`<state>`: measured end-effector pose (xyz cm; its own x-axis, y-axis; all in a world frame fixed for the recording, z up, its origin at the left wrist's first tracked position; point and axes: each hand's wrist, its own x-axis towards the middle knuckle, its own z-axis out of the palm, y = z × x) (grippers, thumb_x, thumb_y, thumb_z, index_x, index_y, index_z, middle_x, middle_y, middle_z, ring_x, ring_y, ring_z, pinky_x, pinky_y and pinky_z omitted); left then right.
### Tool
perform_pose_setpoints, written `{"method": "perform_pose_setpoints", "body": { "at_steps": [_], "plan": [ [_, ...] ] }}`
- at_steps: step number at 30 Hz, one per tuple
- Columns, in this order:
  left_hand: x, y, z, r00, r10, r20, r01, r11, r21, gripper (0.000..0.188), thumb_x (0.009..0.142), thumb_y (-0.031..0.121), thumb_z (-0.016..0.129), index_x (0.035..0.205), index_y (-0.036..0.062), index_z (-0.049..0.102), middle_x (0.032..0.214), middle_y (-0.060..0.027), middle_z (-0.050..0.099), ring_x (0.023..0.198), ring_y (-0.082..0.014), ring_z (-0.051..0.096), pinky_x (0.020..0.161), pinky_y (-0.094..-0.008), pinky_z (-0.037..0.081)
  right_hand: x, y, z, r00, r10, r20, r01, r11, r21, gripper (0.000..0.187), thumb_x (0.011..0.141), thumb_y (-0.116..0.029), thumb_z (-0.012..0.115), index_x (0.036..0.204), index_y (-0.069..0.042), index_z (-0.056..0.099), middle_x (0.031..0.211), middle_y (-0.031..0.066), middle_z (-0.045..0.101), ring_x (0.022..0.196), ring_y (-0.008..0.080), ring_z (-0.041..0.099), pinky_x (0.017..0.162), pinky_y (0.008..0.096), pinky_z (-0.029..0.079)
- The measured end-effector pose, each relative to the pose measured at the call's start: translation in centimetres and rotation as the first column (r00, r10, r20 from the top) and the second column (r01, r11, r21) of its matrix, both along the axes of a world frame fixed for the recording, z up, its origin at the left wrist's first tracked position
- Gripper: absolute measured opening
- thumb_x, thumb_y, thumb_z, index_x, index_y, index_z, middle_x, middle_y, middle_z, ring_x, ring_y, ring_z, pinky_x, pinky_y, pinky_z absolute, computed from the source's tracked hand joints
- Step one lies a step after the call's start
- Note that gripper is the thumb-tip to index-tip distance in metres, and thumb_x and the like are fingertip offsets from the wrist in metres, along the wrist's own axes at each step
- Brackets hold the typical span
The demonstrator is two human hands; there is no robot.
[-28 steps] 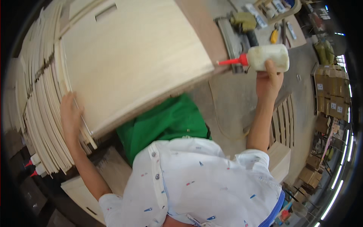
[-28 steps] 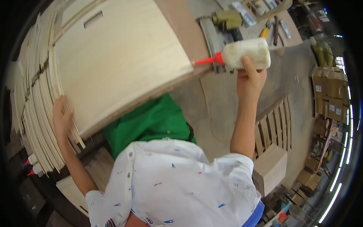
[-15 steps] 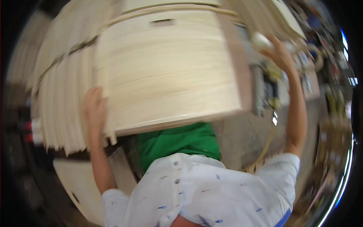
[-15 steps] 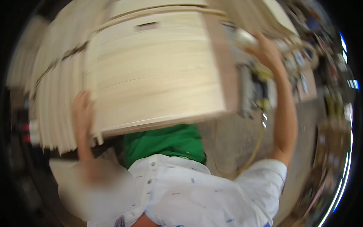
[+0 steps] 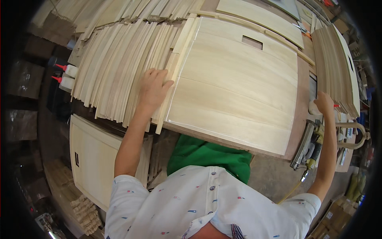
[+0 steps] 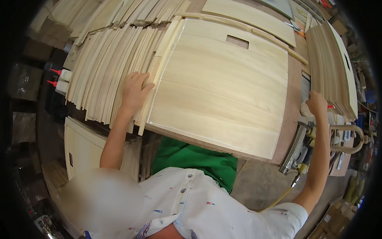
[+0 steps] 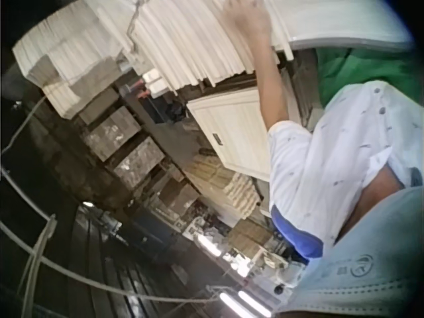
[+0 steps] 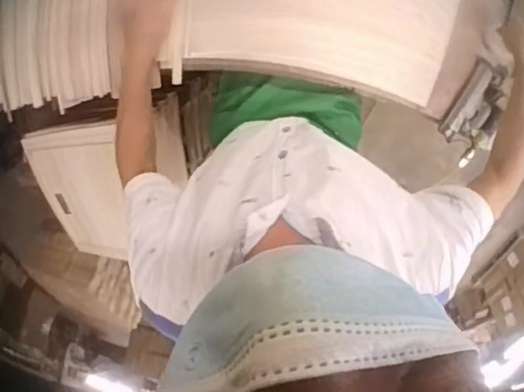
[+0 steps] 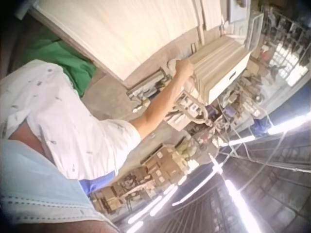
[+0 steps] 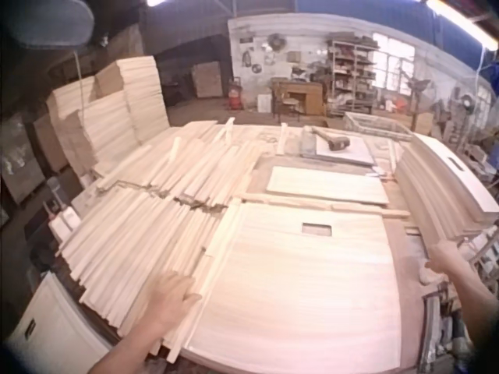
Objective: Assembling wooden panels using a nail gun and applying wood glue.
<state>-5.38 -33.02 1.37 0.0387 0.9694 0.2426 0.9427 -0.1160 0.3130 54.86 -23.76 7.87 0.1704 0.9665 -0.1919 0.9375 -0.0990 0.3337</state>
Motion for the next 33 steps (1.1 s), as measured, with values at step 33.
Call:
{"method": "perform_pose_setpoints", "body": {
  "at_steps": [33],
  "plan": [
    [-9.4,26.1,-0.5,0.903,0.289,0.318,-0.368,0.902,0.226,0.027,0.083,0.017,0.066,0.104,0.0015,0.072,0.092,-0.0162,0.071,0.082,-0.0284,0.069,0.075,-0.0392,0.053,-13.9,-14.9,-0.1,0.438,0.046,-0.898,0.282,0.941,0.185,0.025,0.093,-0.009,0.062,0.114,0.005,0.062,0.098,0.0122,0.07,0.095,0.0173,0.066,0.085,0.0292,0.05]
  ]
}}
